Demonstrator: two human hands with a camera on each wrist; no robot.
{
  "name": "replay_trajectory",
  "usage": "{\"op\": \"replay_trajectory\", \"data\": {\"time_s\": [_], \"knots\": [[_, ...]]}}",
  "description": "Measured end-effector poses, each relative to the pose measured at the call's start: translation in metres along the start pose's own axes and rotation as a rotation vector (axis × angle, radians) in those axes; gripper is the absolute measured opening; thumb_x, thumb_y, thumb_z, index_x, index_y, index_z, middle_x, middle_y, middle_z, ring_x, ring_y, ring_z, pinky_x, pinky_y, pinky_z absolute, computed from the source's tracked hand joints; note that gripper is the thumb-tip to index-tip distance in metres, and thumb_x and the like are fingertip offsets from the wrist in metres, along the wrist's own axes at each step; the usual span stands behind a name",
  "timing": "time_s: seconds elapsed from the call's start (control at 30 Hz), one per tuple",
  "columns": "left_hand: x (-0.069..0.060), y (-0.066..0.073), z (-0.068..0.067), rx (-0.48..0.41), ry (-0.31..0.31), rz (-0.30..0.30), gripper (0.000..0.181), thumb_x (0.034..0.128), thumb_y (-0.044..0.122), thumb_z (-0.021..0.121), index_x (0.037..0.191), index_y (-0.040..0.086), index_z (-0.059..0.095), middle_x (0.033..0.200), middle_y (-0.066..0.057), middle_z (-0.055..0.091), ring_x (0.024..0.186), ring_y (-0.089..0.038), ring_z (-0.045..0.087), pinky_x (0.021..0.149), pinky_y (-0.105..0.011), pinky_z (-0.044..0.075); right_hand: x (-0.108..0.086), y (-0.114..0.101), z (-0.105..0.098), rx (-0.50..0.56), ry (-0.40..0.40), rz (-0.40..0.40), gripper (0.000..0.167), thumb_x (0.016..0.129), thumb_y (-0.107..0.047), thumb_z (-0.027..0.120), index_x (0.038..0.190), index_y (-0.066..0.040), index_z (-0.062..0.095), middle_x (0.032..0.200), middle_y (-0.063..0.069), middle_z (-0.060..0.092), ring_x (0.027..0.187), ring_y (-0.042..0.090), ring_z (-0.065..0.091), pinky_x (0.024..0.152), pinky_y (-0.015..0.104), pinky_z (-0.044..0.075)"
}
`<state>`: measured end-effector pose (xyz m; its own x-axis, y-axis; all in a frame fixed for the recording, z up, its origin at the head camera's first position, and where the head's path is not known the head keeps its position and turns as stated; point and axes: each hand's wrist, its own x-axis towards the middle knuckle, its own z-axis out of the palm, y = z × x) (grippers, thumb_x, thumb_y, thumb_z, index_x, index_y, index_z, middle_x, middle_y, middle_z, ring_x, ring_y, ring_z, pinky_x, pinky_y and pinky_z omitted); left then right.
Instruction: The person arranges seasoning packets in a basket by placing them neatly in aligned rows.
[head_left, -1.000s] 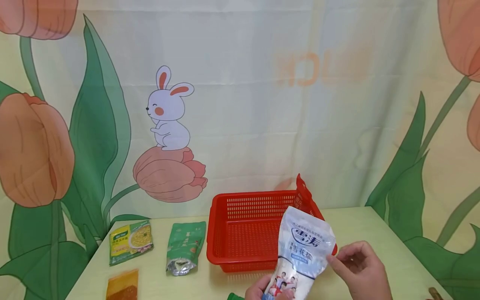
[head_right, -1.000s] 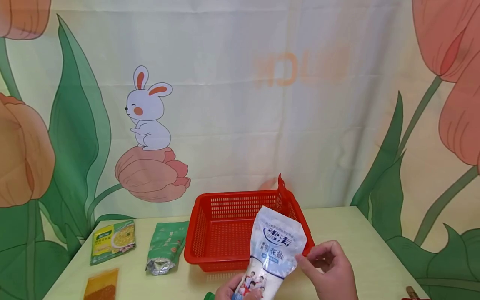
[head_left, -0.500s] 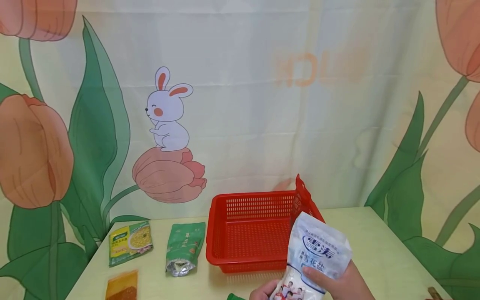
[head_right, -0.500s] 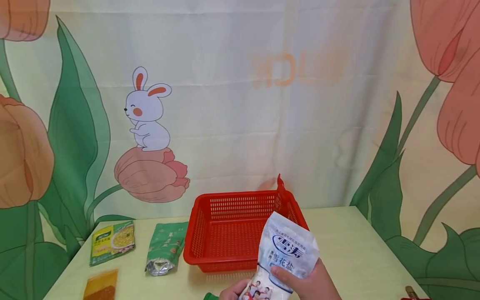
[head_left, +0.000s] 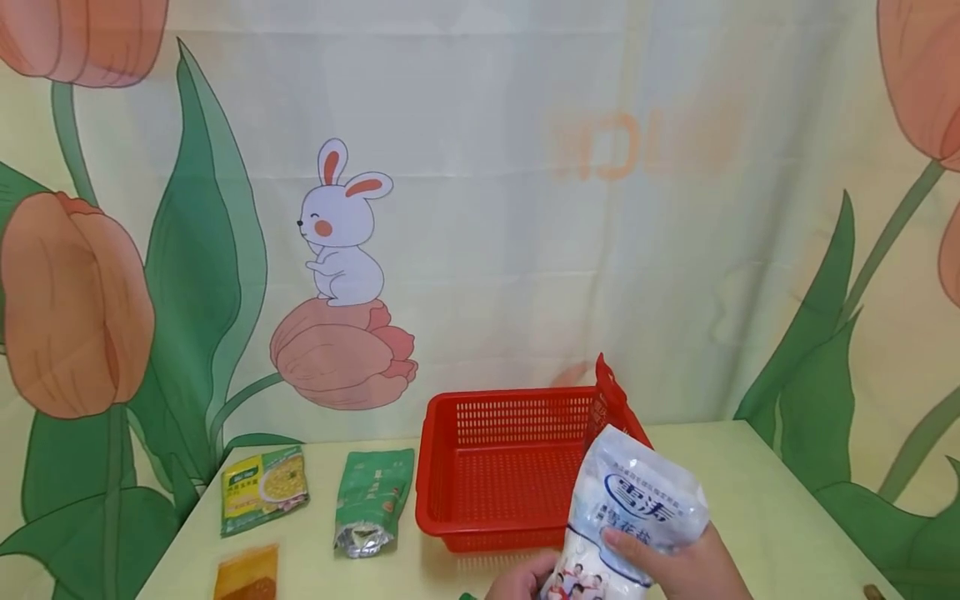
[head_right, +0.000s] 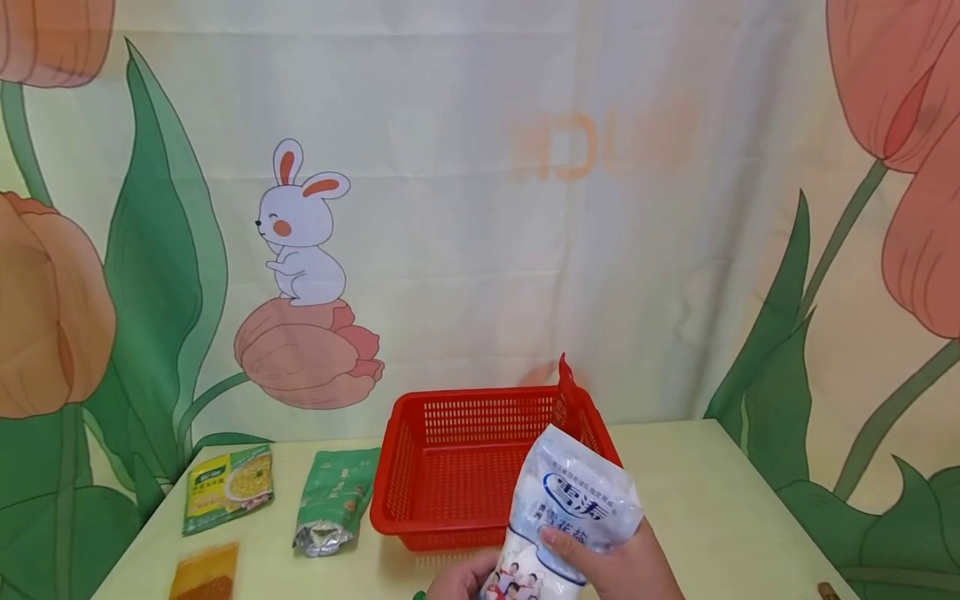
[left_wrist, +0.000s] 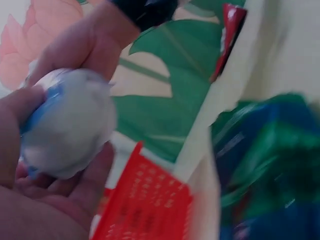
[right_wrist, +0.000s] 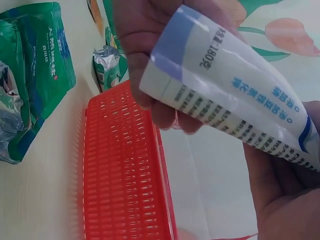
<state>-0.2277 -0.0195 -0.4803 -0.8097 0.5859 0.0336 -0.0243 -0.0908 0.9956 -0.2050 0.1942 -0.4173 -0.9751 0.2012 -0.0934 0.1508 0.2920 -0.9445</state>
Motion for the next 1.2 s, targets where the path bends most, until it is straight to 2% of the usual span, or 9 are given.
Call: {"op": "replay_trajectory", "data": {"time_s": [0.1,0.17,0.27,0.43,0.53,0.7,0.8,0.97,1.2], "knots": [[-0.001,0.019,-0.006,0.127,-0.015,-0.092,0.030,0.0920,0.015,0.074,0.120,0.006,0.070,0.105,-0.008,0.076,0.086,-0.012,0.066,0.086,-0.027,0.058,-0.001,-0.004,0.001,-0.010,0.021,0.010,0.080,0.073,-0.041,0.092,0.136,-0.014,0.052,0.118,0.009,0.072,0.095,0.020,0.070,0.085,0.044,0.061],[-0.003,0.030,-0.013,0.200,-0.067,-0.129,0.031,0.0912,0.017,0.077,0.121,0.010,0.071,0.107,-0.004,0.076,0.089,-0.015,0.068,0.092,-0.033,0.059,-0.002,-0.007,0.001,-0.003,0.025,0.010,0.080,0.073,-0.040,0.092,0.137,-0.015,0.051,0.120,0.011,0.072,0.095,0.021,0.071,0.084,0.045,0.062],[-0.004,0.045,-0.023,0.329,-0.100,-0.179,0.038,0.0858,0.025,0.084,0.122,0.021,0.072,0.109,0.006,0.075,0.096,-0.016,0.070,0.099,-0.043,0.058,-0.002,-0.011,-0.001,0.006,0.019,-0.021,0.079,0.075,-0.038,0.091,0.140,-0.018,0.050,0.124,0.012,0.071,0.099,0.022,0.072,0.084,0.046,0.062],[0.002,0.062,-0.041,0.642,-0.050,-0.181,0.053,0.0730,0.038,0.092,0.122,0.033,0.073,0.110,0.018,0.072,0.102,-0.011,0.066,0.097,-0.046,0.058,0.001,-0.016,-0.005,0.058,0.000,-0.101,0.074,0.079,-0.033,0.089,0.141,-0.024,0.050,0.129,0.011,0.070,0.103,0.023,0.073,0.083,0.043,0.063],[0.007,0.066,-0.055,0.864,-0.006,-0.131,0.058,0.0711,0.041,0.092,0.124,0.029,0.072,0.114,0.017,0.072,0.103,-0.011,0.065,0.096,-0.041,0.059,0.002,-0.018,-0.006,0.086,-0.009,-0.140,0.071,0.079,-0.031,0.089,0.140,-0.024,0.053,0.130,0.011,0.070,0.105,0.025,0.073,0.083,0.042,0.063],[0.020,0.053,-0.072,1.149,0.117,-0.053,0.058,0.0755,0.038,0.090,0.126,0.016,0.071,0.117,0.004,0.074,0.105,-0.017,0.066,0.096,-0.042,0.059,0.007,-0.022,-0.005,0.031,-0.010,-0.191,0.064,0.081,-0.036,0.088,0.134,-0.021,0.057,0.127,0.009,0.071,0.104,0.024,0.073,0.083,0.044,0.063],[0.026,0.038,-0.078,1.256,0.156,-0.026,0.049,0.0788,0.037,0.088,0.119,0.013,0.073,0.105,0.002,0.075,0.093,-0.014,0.065,0.089,-0.038,0.060,0.012,-0.023,-0.003,0.031,-0.025,-0.229,0.059,0.081,-0.034,0.088,0.131,-0.020,0.060,0.122,0.009,0.073,0.103,0.025,0.074,0.081,0.043,0.063],[0.033,0.019,-0.081,1.384,0.173,0.004,0.030,0.0806,0.035,0.087,0.100,0.015,0.077,0.080,0.007,0.072,0.067,-0.007,0.056,0.070,-0.029,0.056,0.020,-0.022,0.001,0.034,-0.031,-0.303,0.054,0.081,-0.031,0.088,0.127,-0.018,0.063,0.117,0.010,0.076,0.101,0.025,0.076,0.078,0.040,0.064],[0.037,0.012,-0.079,1.492,0.228,-0.021,0.019,0.0826,0.030,0.085,0.095,0.016,0.081,0.073,0.006,0.073,0.059,-0.008,0.056,0.071,-0.032,0.058,0.033,-0.031,0.007,-0.022,-0.024,-0.383,0.050,0.082,-0.029,0.088,0.122,-0.012,0.065,0.114,0.012,0.076,0.098,0.026,0.077,0.072,0.039,0.064]]}}
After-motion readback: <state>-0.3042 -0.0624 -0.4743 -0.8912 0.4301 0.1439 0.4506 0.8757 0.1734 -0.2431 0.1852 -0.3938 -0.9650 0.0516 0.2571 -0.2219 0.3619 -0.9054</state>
